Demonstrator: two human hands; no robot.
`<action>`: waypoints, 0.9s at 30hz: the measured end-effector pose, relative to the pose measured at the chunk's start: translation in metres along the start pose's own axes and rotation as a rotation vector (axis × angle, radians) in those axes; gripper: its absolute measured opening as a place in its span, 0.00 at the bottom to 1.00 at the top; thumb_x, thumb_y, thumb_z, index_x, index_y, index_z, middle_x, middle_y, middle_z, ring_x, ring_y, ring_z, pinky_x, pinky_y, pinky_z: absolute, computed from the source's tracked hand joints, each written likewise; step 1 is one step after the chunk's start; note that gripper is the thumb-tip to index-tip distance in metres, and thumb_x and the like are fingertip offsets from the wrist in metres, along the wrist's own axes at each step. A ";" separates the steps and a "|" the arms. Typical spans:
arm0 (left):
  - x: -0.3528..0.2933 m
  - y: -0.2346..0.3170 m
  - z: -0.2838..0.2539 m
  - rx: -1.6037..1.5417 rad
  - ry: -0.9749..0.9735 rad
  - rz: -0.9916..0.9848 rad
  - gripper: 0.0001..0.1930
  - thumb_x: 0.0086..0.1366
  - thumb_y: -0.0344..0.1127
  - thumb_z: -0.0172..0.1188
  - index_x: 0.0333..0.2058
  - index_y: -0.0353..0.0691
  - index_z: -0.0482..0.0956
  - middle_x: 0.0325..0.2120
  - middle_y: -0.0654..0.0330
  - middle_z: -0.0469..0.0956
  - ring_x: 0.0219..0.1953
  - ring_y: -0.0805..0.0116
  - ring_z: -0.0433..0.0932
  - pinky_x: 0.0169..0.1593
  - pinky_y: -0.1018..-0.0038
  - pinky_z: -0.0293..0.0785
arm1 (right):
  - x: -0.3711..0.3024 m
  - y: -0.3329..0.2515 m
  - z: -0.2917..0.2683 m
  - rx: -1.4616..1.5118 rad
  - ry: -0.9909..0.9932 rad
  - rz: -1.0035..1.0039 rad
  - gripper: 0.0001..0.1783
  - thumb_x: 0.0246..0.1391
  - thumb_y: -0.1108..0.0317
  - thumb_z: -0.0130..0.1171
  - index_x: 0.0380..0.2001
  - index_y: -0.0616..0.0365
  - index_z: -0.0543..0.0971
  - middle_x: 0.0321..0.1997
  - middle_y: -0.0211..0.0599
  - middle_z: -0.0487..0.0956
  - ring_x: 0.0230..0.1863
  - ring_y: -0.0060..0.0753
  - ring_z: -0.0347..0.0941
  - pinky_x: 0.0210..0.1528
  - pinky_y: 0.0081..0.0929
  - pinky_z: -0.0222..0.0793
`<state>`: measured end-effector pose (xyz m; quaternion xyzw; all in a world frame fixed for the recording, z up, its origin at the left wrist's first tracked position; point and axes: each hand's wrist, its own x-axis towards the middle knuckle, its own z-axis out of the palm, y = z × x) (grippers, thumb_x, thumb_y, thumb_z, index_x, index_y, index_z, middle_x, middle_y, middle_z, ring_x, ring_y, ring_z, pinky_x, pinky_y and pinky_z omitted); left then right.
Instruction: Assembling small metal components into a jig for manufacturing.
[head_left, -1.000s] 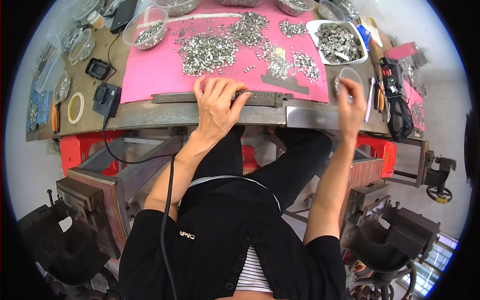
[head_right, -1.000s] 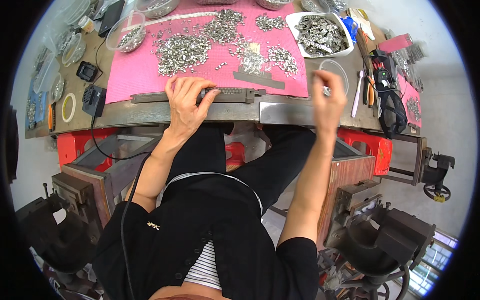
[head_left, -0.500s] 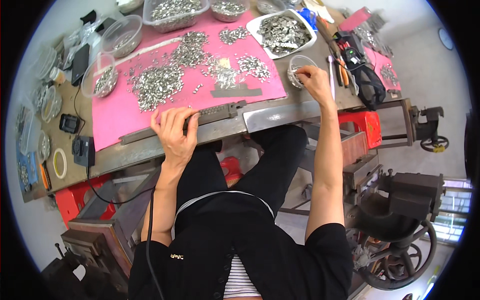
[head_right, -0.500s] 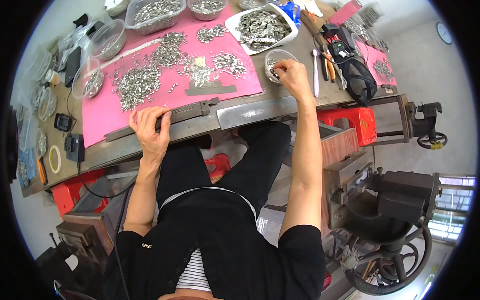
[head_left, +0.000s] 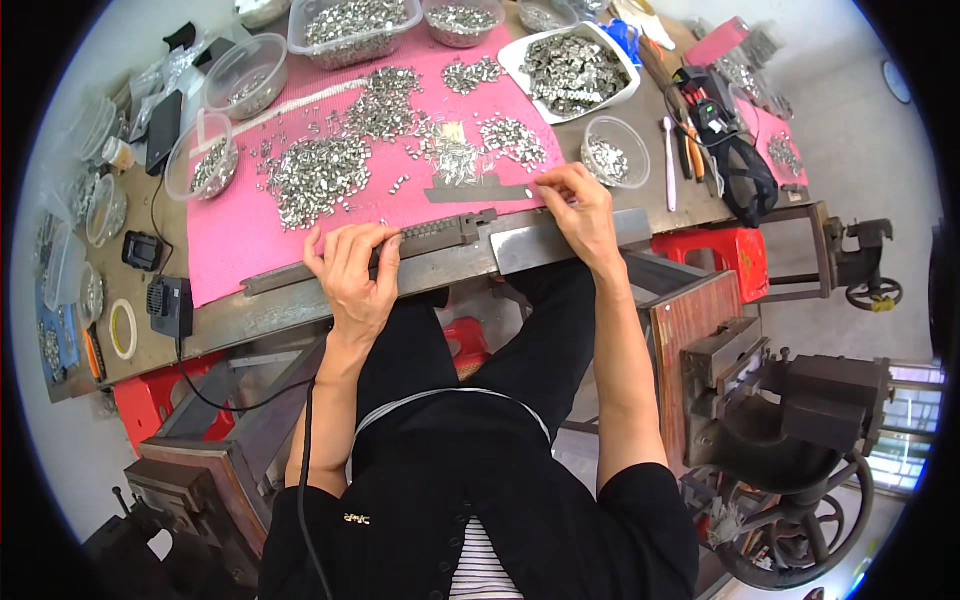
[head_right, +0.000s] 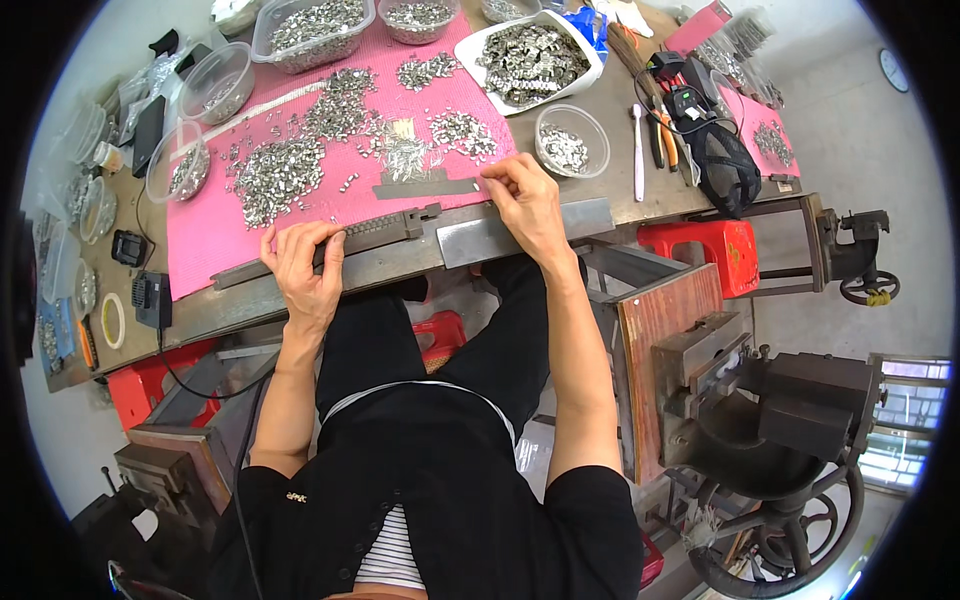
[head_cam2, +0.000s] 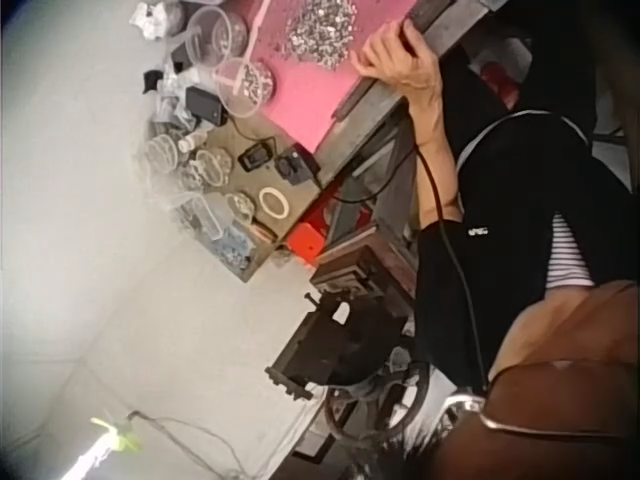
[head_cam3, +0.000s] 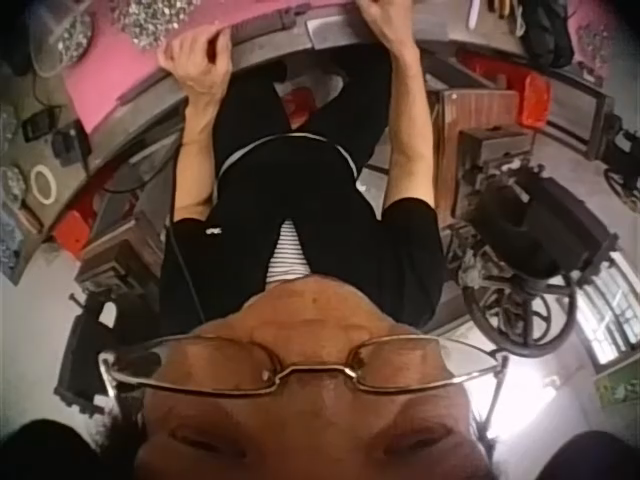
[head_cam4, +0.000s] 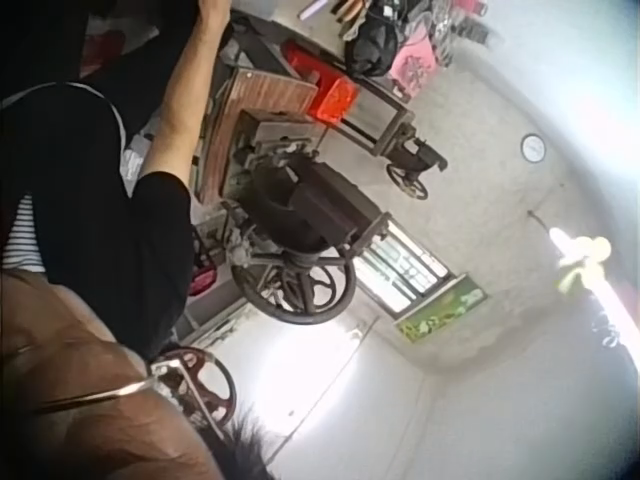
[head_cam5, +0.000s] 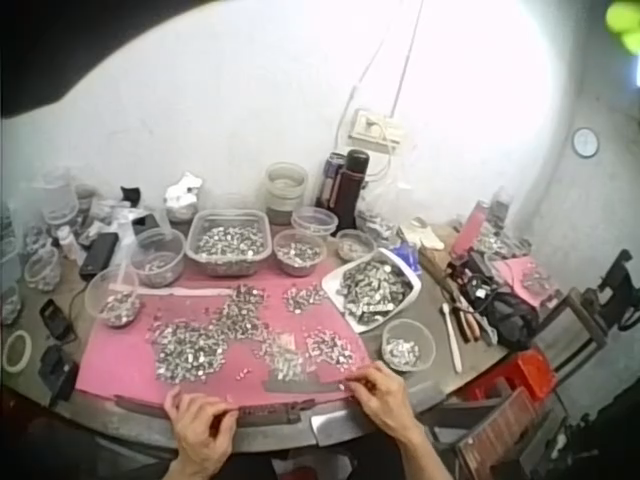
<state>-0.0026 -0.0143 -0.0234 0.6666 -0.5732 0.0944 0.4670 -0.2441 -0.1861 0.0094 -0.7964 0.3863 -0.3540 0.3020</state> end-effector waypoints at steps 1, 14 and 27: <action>0.000 0.000 0.000 -0.001 0.004 -0.004 0.06 0.61 0.32 0.69 0.37 0.45 0.83 0.35 0.65 0.81 0.43 0.65 0.78 0.66 0.56 0.53 | -0.002 0.003 -0.001 -0.015 0.003 -0.018 0.07 0.54 0.79 0.66 0.38 0.62 0.84 0.35 0.37 0.78 0.31 0.28 0.77 0.36 0.25 0.74; 0.001 0.000 0.000 0.005 -0.004 -0.015 0.06 0.61 0.32 0.68 0.37 0.46 0.83 0.34 0.66 0.81 0.42 0.65 0.78 0.66 0.56 0.52 | 0.000 0.000 0.002 -0.218 -0.055 -0.216 0.08 0.55 0.79 0.64 0.39 0.61 0.84 0.36 0.40 0.78 0.36 0.39 0.78 0.39 0.30 0.73; 0.001 0.000 0.001 -0.006 0.005 -0.001 0.07 0.60 0.32 0.69 0.37 0.47 0.83 0.35 0.67 0.80 0.42 0.66 0.78 0.66 0.54 0.52 | -0.016 -0.049 0.056 -0.038 -0.120 -0.362 0.07 0.50 0.78 0.66 0.33 0.58 0.79 0.39 0.36 0.78 0.42 0.41 0.74 0.46 0.36 0.67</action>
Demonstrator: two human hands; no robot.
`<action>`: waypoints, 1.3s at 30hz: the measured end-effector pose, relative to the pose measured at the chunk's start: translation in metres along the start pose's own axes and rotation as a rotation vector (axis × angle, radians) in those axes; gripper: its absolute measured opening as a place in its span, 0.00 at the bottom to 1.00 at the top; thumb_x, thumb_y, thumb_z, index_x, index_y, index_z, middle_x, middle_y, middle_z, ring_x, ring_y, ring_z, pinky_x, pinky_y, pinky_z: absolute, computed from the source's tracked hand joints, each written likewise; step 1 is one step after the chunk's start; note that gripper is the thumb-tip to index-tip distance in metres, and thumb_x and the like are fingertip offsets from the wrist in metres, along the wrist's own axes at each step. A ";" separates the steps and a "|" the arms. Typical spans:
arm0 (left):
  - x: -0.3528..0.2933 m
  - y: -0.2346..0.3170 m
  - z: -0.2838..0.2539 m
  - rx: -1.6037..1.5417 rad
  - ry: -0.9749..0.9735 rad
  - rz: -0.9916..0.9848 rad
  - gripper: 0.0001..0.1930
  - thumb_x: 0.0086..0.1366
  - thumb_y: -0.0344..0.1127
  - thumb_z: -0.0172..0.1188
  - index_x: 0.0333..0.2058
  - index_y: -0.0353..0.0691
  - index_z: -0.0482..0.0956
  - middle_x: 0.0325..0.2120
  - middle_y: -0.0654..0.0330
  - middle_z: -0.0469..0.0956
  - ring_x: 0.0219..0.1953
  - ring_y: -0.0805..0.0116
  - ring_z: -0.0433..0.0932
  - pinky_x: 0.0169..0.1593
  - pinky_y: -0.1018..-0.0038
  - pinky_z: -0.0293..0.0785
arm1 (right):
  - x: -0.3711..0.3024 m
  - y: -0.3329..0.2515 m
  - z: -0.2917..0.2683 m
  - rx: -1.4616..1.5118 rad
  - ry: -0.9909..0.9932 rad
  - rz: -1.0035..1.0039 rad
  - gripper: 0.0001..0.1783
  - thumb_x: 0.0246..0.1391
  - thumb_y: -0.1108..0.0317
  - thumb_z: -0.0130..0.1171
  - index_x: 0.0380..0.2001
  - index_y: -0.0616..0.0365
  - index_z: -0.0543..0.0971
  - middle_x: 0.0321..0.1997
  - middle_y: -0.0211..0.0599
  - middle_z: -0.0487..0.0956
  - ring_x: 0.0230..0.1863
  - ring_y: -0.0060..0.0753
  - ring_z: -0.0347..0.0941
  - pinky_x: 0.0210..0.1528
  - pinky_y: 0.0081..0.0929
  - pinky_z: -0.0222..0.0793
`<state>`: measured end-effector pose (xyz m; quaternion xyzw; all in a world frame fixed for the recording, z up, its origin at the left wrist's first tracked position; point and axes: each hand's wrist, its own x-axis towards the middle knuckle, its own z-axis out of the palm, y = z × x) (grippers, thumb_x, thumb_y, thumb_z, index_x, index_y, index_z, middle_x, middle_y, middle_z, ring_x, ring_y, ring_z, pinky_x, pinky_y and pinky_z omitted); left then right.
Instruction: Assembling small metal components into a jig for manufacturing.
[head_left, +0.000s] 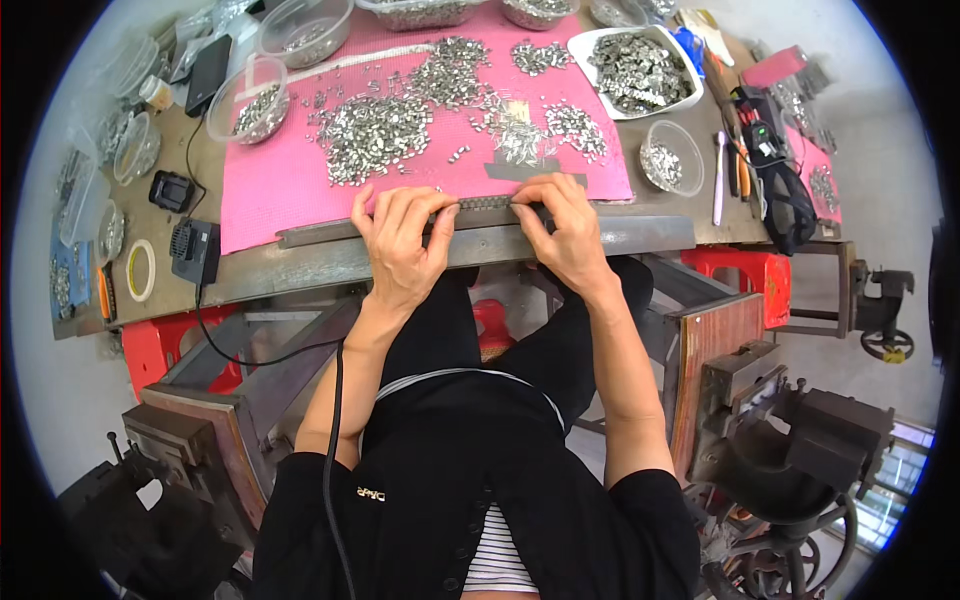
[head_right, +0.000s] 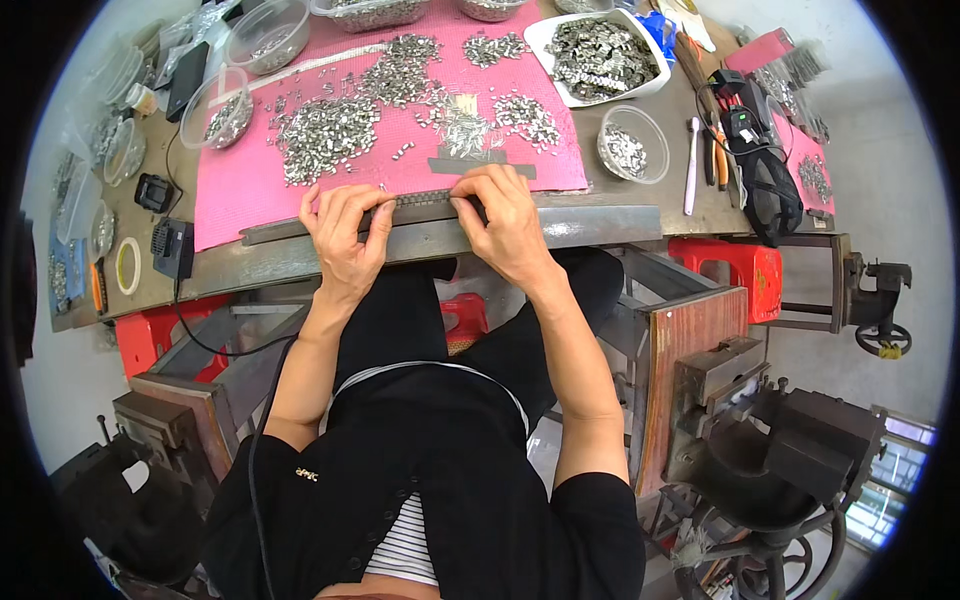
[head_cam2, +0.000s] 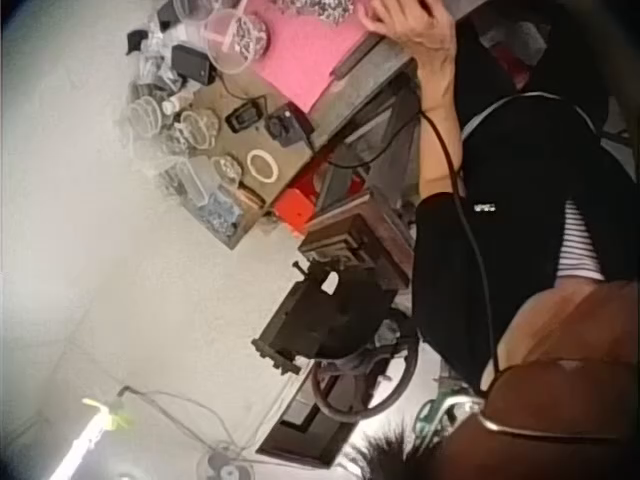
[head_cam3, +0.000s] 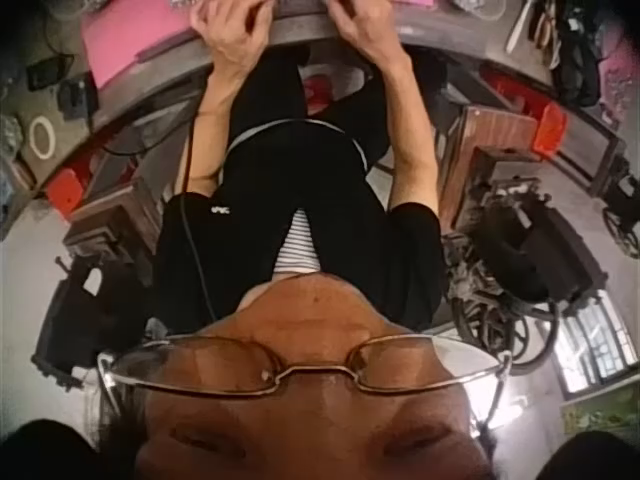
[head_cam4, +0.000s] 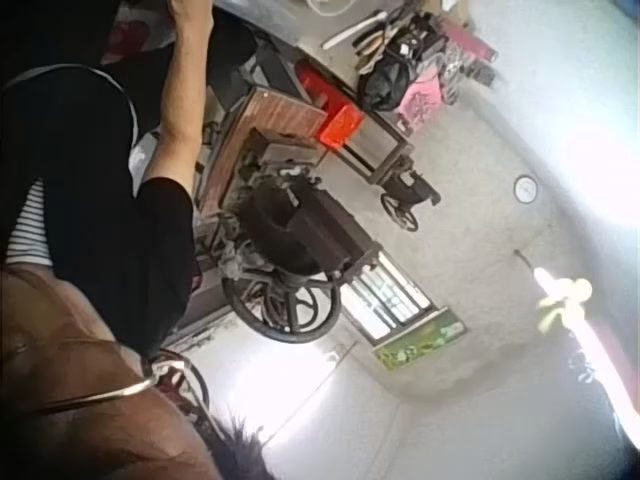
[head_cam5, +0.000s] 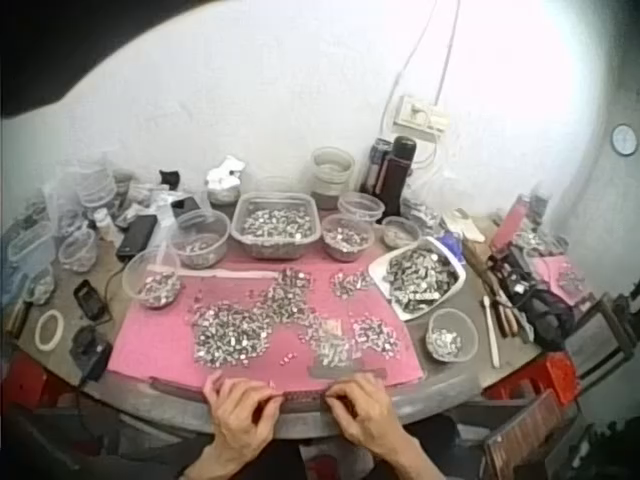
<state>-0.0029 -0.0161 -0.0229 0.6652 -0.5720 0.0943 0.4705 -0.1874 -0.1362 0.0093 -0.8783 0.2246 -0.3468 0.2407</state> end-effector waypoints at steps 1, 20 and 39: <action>0.000 0.000 0.000 0.004 0.000 -0.002 0.07 0.60 0.32 0.69 0.37 0.47 0.83 0.35 0.67 0.80 0.42 0.66 0.78 0.66 0.54 0.52 | 0.000 0.001 0.003 -0.039 -0.008 -0.008 0.08 0.50 0.78 0.66 0.33 0.58 0.79 0.39 0.35 0.78 0.42 0.40 0.74 0.46 0.36 0.67; -0.007 -0.023 -0.041 0.098 -0.171 -0.027 0.20 0.55 0.43 0.73 0.42 0.42 0.79 0.39 0.59 0.73 0.46 0.56 0.70 0.54 0.59 0.59 | -0.004 0.001 0.009 0.155 0.043 0.212 0.07 0.51 0.78 0.67 0.36 0.63 0.82 0.39 0.37 0.82 0.42 0.34 0.78 0.47 0.29 0.72; 0.019 -0.039 -0.053 0.231 -0.442 0.075 0.24 0.69 0.53 0.58 0.54 0.43 0.82 0.59 0.65 0.78 0.72 0.45 0.57 0.67 0.24 0.35 | 0.076 0.017 0.033 -0.198 -0.336 -0.223 0.17 0.62 0.71 0.57 0.53 0.61 0.80 0.59 0.44 0.80 0.64 0.50 0.71 0.66 0.46 0.64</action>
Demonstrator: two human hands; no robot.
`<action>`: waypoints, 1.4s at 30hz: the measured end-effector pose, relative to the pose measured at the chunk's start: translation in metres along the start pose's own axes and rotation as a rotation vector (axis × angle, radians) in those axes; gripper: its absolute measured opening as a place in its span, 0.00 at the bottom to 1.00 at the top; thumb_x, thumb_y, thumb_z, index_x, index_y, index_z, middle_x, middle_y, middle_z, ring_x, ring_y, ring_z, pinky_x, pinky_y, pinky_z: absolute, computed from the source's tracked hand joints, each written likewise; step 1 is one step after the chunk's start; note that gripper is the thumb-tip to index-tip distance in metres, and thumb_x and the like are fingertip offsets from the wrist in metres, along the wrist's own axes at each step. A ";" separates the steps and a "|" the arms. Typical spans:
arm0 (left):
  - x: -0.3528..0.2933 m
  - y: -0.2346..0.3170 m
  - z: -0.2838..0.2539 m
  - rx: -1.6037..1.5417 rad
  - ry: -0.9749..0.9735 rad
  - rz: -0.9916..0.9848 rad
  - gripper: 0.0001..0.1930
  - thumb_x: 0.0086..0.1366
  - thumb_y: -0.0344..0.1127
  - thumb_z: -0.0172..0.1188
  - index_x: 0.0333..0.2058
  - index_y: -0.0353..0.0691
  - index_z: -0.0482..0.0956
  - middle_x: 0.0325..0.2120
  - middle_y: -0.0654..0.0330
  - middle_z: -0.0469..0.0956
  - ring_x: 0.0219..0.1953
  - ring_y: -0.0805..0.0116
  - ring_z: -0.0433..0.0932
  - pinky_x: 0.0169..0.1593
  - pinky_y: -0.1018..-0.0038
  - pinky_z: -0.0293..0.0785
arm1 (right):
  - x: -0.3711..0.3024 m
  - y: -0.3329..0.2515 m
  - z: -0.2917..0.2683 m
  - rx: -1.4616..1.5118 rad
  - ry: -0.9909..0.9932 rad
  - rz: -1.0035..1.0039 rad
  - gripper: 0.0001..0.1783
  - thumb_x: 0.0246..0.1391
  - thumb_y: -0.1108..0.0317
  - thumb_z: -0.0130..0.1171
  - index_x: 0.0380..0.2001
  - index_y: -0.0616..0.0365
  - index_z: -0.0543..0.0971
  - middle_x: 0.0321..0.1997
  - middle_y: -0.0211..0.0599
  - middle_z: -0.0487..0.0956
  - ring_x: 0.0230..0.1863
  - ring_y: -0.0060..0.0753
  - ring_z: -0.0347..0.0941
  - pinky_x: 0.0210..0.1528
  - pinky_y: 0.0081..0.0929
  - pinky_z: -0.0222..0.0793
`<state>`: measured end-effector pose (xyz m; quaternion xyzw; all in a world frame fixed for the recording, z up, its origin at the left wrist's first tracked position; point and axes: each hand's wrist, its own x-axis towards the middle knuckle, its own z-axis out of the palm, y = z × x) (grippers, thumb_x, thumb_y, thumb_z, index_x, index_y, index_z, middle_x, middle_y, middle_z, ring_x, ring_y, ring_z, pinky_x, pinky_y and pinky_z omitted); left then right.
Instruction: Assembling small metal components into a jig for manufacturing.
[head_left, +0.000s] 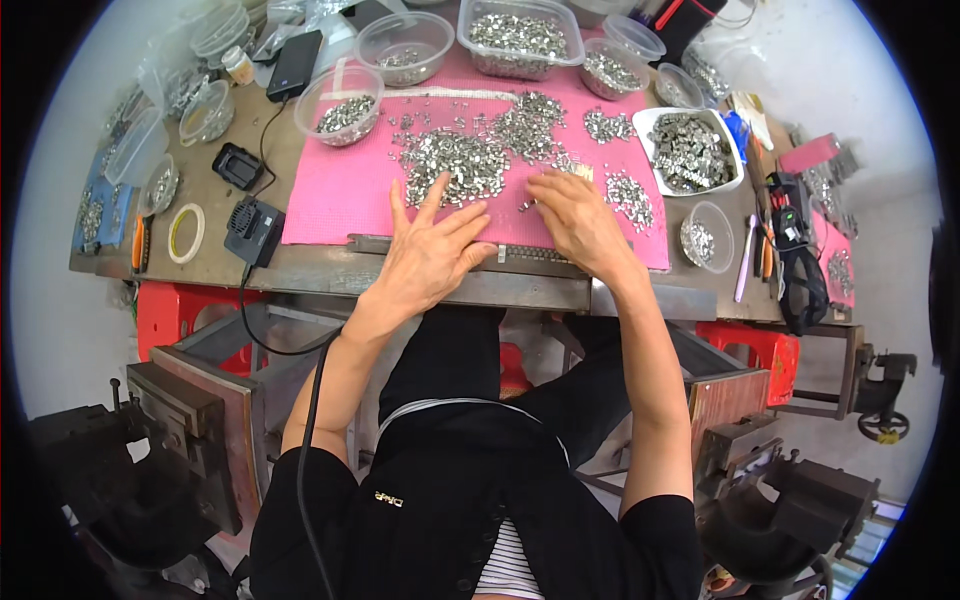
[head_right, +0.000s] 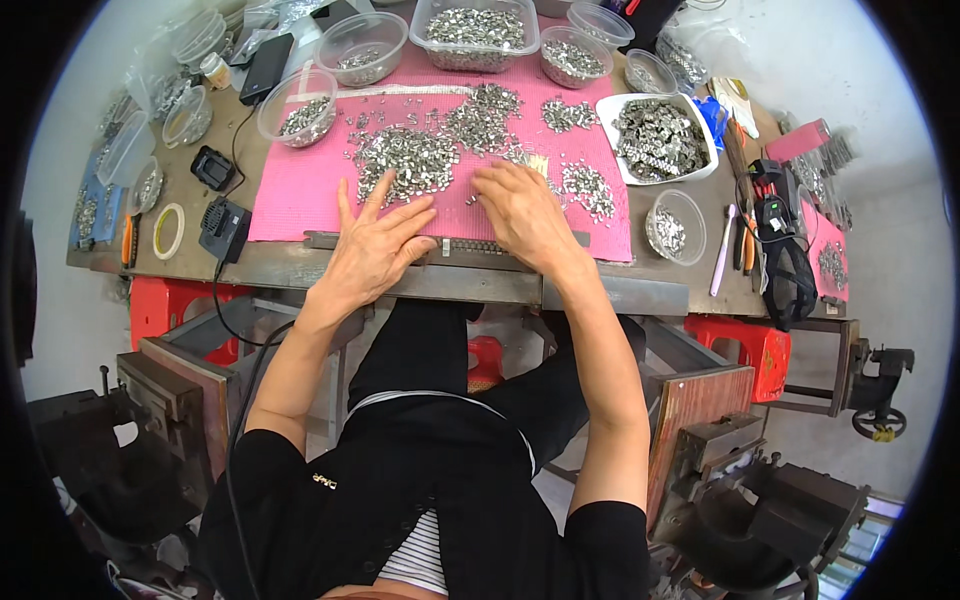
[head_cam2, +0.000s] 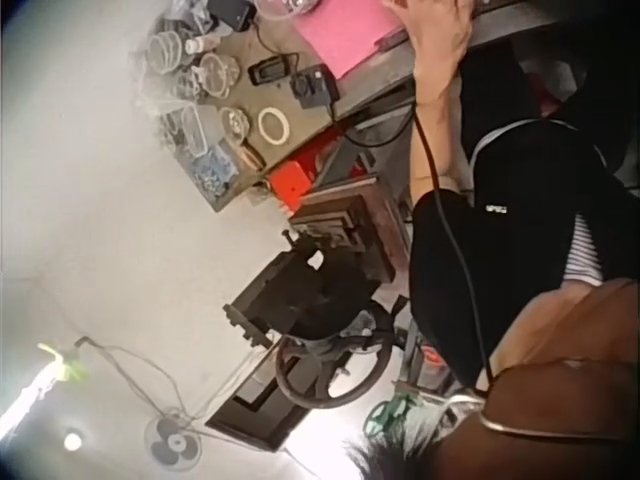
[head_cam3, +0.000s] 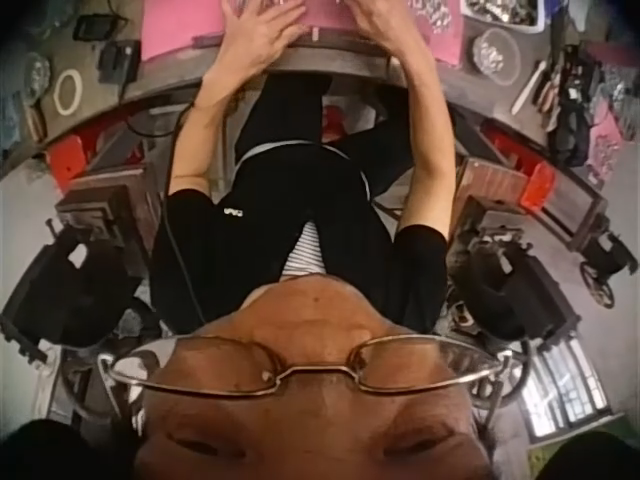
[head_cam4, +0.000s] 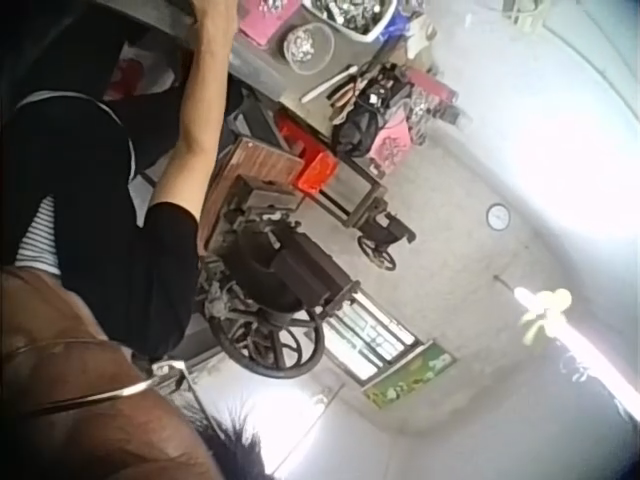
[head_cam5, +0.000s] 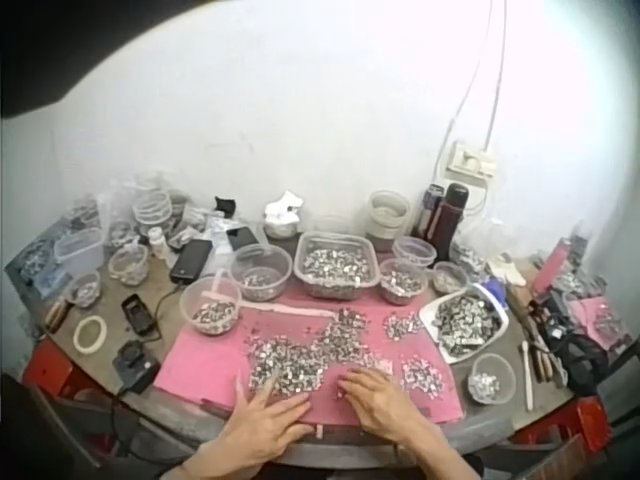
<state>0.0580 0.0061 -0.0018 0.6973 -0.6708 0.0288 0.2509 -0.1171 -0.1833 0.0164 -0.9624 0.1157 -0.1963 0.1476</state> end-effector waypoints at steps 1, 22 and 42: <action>0.003 0.003 -0.004 0.016 -0.011 -0.017 0.25 0.69 0.54 0.57 0.55 0.42 0.82 0.60 0.64 0.77 0.72 0.45 0.57 0.67 0.24 0.36 | 0.008 0.001 0.003 -0.003 0.000 0.003 0.17 0.62 0.71 0.57 0.53 0.61 0.80 0.59 0.44 0.80 0.64 0.50 0.71 0.66 0.46 0.64; 0.057 0.015 0.018 -0.046 -0.170 -0.047 0.32 0.77 0.56 0.43 0.67 0.38 0.67 0.69 0.54 0.65 0.75 0.41 0.49 0.70 0.29 0.31 | -0.010 0.002 0.010 -0.116 0.011 0.059 0.21 0.62 0.75 0.52 0.57 0.69 0.75 0.65 0.53 0.74 0.69 0.55 0.65 0.74 0.49 0.56; 0.041 0.010 0.011 -0.189 0.092 -0.098 0.06 0.61 0.40 0.69 0.34 0.48 0.86 0.30 0.66 0.80 0.40 0.64 0.73 0.58 0.57 0.56 | -0.028 -0.018 -0.008 0.204 0.172 0.267 0.08 0.55 0.77 0.62 0.39 0.61 0.83 0.33 0.43 0.78 0.38 0.47 0.77 0.44 0.38 0.73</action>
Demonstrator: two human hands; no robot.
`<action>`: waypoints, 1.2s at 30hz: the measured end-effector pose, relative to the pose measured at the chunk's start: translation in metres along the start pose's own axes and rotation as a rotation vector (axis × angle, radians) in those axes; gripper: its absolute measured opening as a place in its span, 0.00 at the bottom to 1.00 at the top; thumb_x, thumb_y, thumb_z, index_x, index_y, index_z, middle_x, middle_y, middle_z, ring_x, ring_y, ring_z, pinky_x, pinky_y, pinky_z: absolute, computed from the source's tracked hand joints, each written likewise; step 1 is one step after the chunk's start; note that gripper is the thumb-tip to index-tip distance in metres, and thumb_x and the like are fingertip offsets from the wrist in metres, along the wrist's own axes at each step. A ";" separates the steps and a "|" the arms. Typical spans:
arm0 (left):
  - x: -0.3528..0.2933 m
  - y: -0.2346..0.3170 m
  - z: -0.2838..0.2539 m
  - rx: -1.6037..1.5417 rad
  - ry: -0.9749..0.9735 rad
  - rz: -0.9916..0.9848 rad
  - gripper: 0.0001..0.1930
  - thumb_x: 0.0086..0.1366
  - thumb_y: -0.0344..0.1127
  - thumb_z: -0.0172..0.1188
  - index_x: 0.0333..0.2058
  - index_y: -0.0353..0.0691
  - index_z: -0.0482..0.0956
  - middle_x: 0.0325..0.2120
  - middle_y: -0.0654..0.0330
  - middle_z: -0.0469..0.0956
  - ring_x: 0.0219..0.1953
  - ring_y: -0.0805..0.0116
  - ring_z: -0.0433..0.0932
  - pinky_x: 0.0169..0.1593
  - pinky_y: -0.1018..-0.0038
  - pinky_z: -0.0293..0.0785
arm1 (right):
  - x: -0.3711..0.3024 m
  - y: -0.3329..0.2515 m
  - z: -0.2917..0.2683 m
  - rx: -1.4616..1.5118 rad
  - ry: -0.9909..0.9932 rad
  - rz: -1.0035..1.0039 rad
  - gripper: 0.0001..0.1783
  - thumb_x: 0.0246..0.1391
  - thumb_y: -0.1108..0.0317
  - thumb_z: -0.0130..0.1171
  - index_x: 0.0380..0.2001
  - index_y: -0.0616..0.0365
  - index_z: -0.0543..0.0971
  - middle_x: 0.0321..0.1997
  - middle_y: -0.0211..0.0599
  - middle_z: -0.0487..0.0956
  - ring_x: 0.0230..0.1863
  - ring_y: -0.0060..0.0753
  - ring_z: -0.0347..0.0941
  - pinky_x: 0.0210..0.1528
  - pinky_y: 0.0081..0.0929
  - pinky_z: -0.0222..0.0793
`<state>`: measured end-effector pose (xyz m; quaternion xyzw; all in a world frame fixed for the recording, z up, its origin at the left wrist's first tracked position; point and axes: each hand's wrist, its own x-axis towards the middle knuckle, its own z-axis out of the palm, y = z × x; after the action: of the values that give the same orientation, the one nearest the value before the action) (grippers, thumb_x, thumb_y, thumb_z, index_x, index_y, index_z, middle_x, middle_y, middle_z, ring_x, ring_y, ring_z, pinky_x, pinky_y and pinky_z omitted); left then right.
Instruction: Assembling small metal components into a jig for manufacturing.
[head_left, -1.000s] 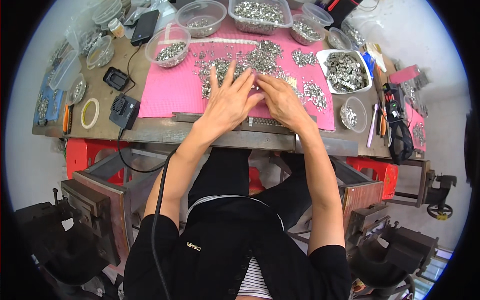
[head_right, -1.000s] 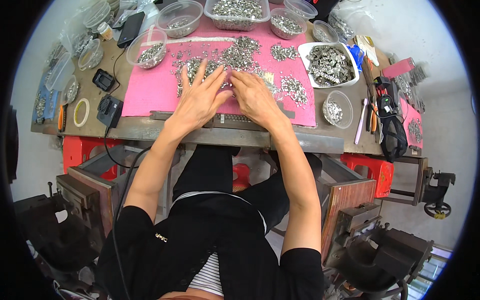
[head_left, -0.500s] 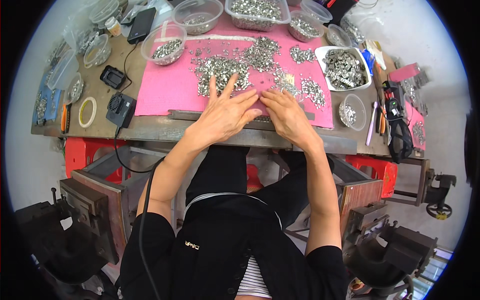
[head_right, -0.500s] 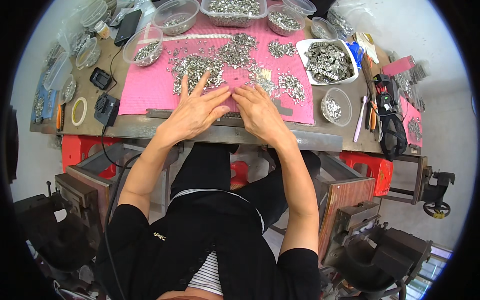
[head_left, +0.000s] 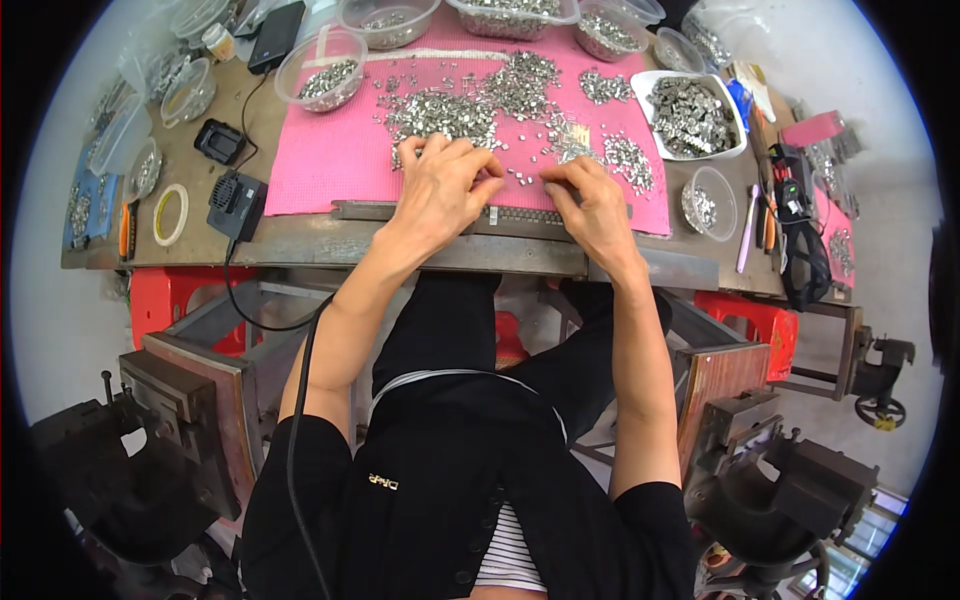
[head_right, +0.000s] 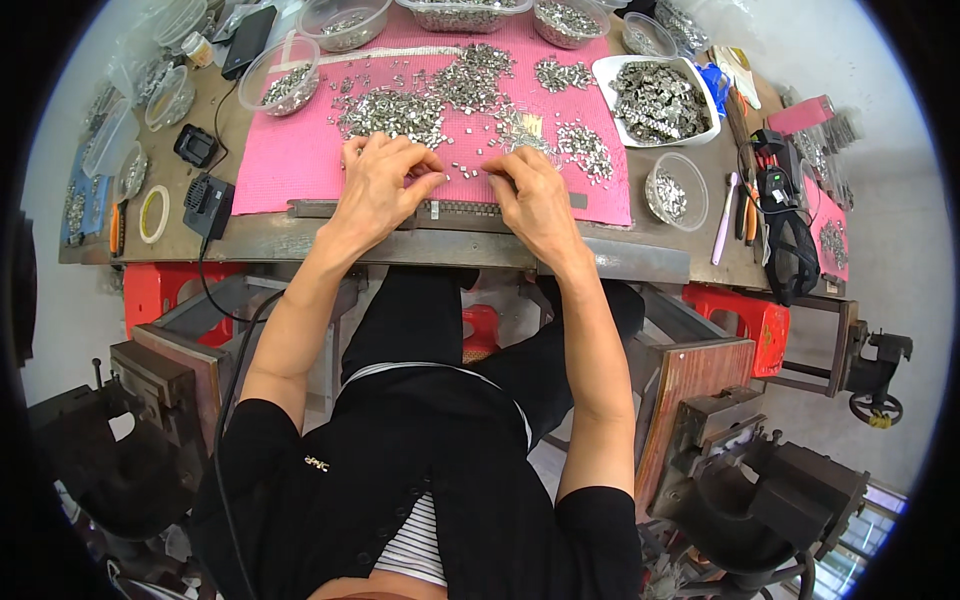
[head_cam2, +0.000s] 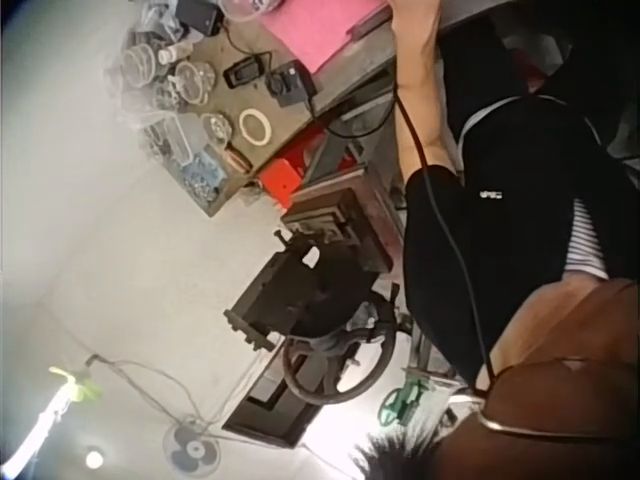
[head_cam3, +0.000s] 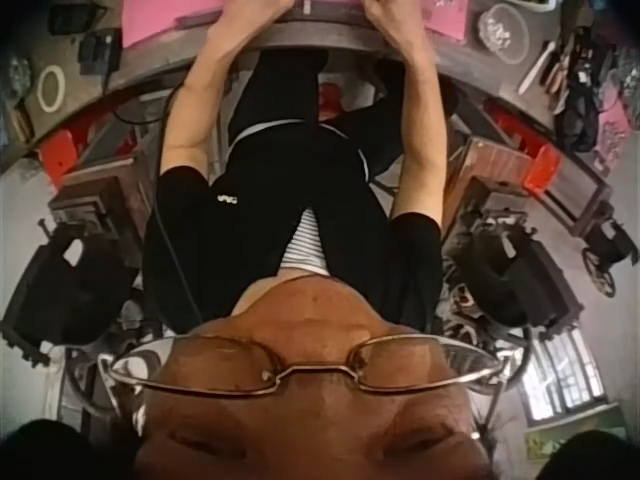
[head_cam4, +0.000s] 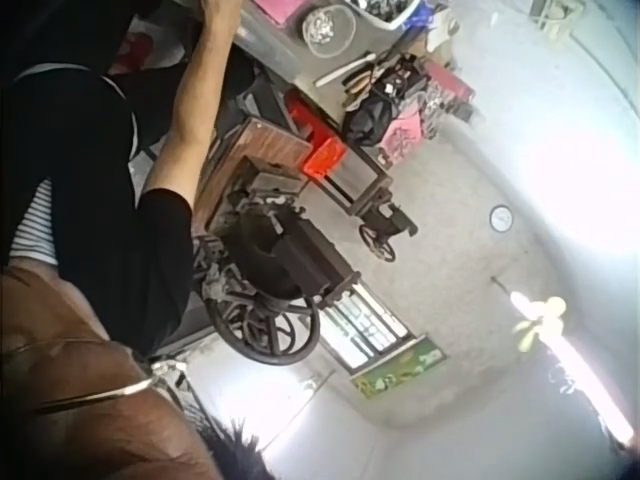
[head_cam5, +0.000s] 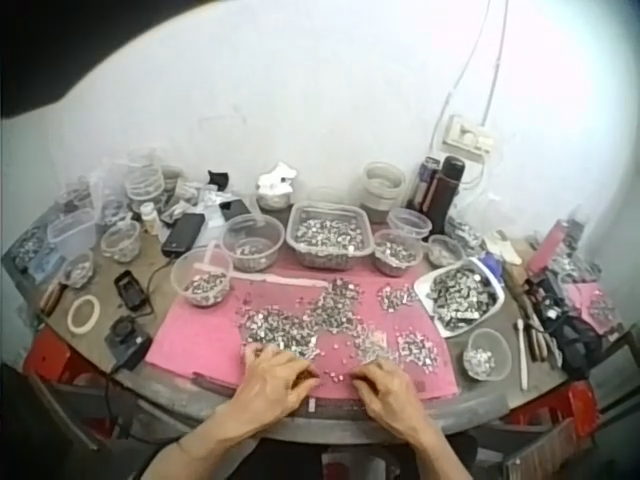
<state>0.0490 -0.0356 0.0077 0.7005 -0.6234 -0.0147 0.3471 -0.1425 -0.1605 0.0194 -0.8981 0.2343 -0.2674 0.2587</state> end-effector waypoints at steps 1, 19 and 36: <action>0.001 0.000 0.003 0.000 -0.001 -0.001 0.06 0.61 0.40 0.69 0.34 0.48 0.86 0.30 0.66 0.80 0.40 0.64 0.73 0.58 0.57 0.56 | 0.001 -0.001 0.003 0.001 -0.001 0.000 0.08 0.55 0.77 0.62 0.39 0.61 0.83 0.33 0.43 0.78 0.38 0.47 0.77 0.44 0.38 0.73; -0.016 0.005 -0.001 -0.085 0.054 0.153 0.05 0.57 0.35 0.68 0.32 0.44 0.83 0.30 0.65 0.78 0.40 0.64 0.75 0.59 0.56 0.58 | -0.014 -0.024 0.018 0.016 0.044 0.013 0.03 0.56 0.74 0.64 0.34 0.61 0.82 0.32 0.41 0.79 0.34 0.44 0.75 0.41 0.37 0.68; -0.031 0.005 0.013 -0.182 0.123 0.171 0.08 0.58 0.32 0.69 0.36 0.43 0.83 0.32 0.63 0.77 0.39 0.63 0.76 0.59 0.56 0.60 | 0.001 -0.008 0.034 0.037 0.104 0.138 0.05 0.53 0.71 0.67 0.32 0.61 0.82 0.32 0.41 0.78 0.35 0.47 0.76 0.43 0.42 0.68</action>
<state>0.0324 -0.0139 -0.0124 0.6101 -0.6543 0.0016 0.4468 -0.1193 -0.1437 -0.0002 -0.8599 0.3037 -0.2994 0.2805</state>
